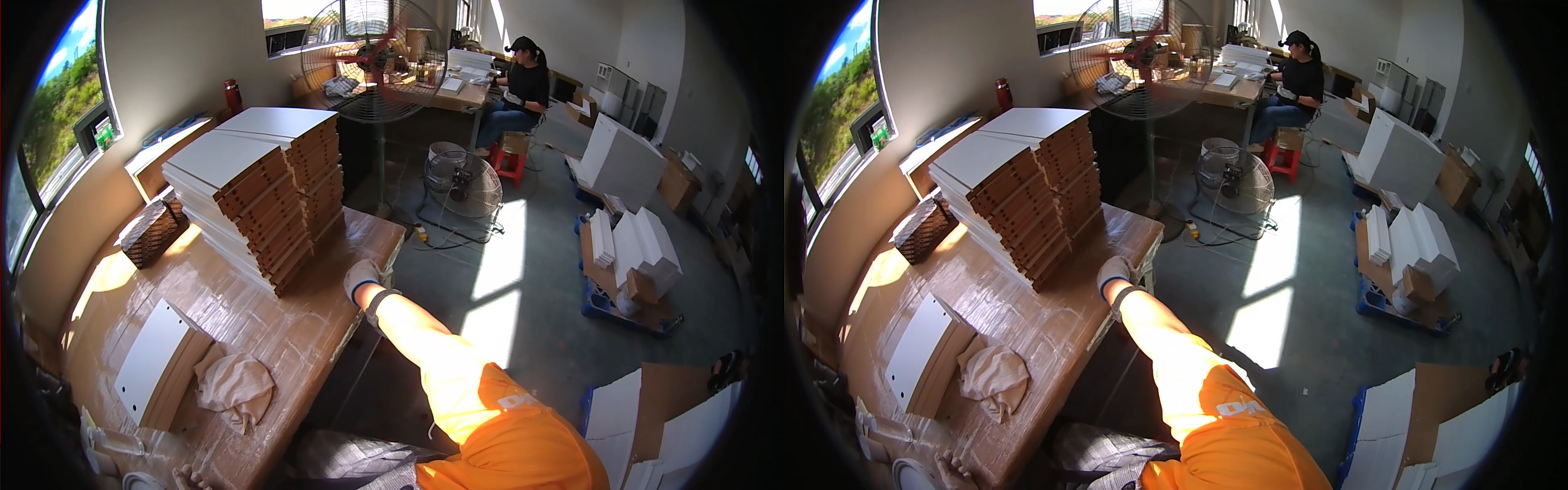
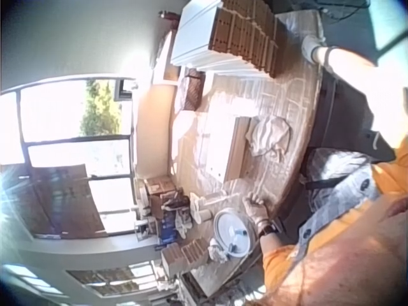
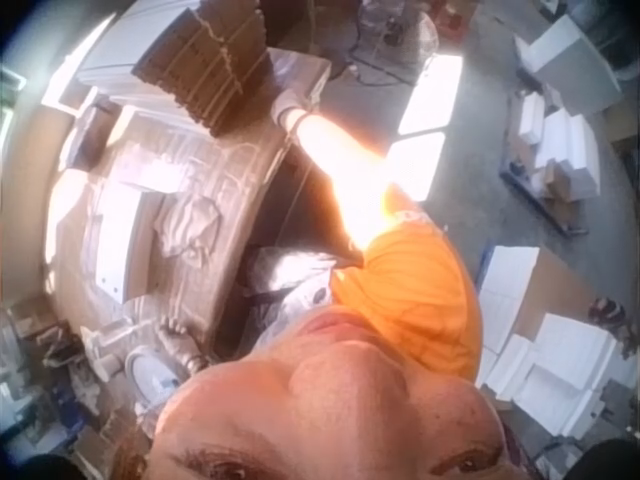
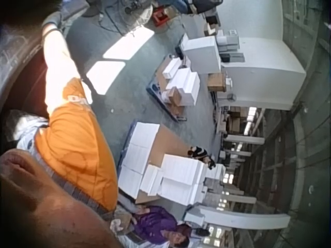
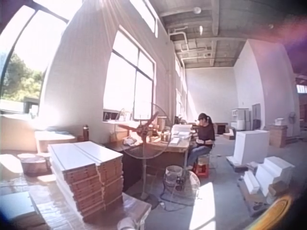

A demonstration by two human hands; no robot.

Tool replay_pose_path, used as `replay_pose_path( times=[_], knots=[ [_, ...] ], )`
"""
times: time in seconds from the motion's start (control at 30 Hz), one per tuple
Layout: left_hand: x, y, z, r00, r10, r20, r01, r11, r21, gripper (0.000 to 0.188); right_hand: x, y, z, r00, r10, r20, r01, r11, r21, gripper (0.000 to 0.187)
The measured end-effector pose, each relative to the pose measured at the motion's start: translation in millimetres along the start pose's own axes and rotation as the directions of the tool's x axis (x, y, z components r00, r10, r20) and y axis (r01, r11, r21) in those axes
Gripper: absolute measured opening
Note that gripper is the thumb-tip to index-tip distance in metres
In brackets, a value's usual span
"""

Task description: Wiping white furniture panels and applying blue glue or sealant to the edges using a sponge applicator.

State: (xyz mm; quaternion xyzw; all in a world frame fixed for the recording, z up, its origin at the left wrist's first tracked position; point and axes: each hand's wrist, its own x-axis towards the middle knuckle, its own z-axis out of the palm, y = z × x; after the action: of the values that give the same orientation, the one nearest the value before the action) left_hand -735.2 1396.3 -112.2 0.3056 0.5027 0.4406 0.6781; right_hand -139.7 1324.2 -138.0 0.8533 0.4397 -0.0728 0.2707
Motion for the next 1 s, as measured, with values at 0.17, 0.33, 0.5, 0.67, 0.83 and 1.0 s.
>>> replay_pose_path(
  times=[0.17,0.33,0.5,0.67,0.83,1.0],
  knots=[
    [-2,0,0,0.999,0.014,-0.031,-0.013,0.999,0.044,0.022,-1,-1,-4,0.999,0.019,0.043,-0.019,1.0,-0.007,0.022],
    [-2,1,1,1.0,0.011,0.007,-0.011,0.999,0.043,0.022,-1,-3,-7,0.994,0.05,0.101,-0.05,0.999,-0.004,0.027],
    [-3,1,3,1.0,0.02,-0.014,-0.02,0.999,0.046,0.021,0,-3,-6,0.992,0.022,0.124,-0.021,1.0,-0.008,0.027],
    [-4,2,7,0.998,0.015,-0.058,-0.012,0.999,0.052,0.021,1,-3,-4,0.994,0.034,0.102,-0.032,0.999,-0.019,0.027],
    [-5,3,8,0.997,0.012,-0.08,-0.007,0.998,0.065,0.019,3,-2,3,0.999,-0.006,-0.045,0.005,1.0,-0.028,0.019],
    [-8,3,11,0.997,0.011,-0.082,-0.007,0.999,0.043,0.02,6,-4,3,0.999,0.036,0.019,-0.036,0.999,-0.014,0.018]
  ],
)
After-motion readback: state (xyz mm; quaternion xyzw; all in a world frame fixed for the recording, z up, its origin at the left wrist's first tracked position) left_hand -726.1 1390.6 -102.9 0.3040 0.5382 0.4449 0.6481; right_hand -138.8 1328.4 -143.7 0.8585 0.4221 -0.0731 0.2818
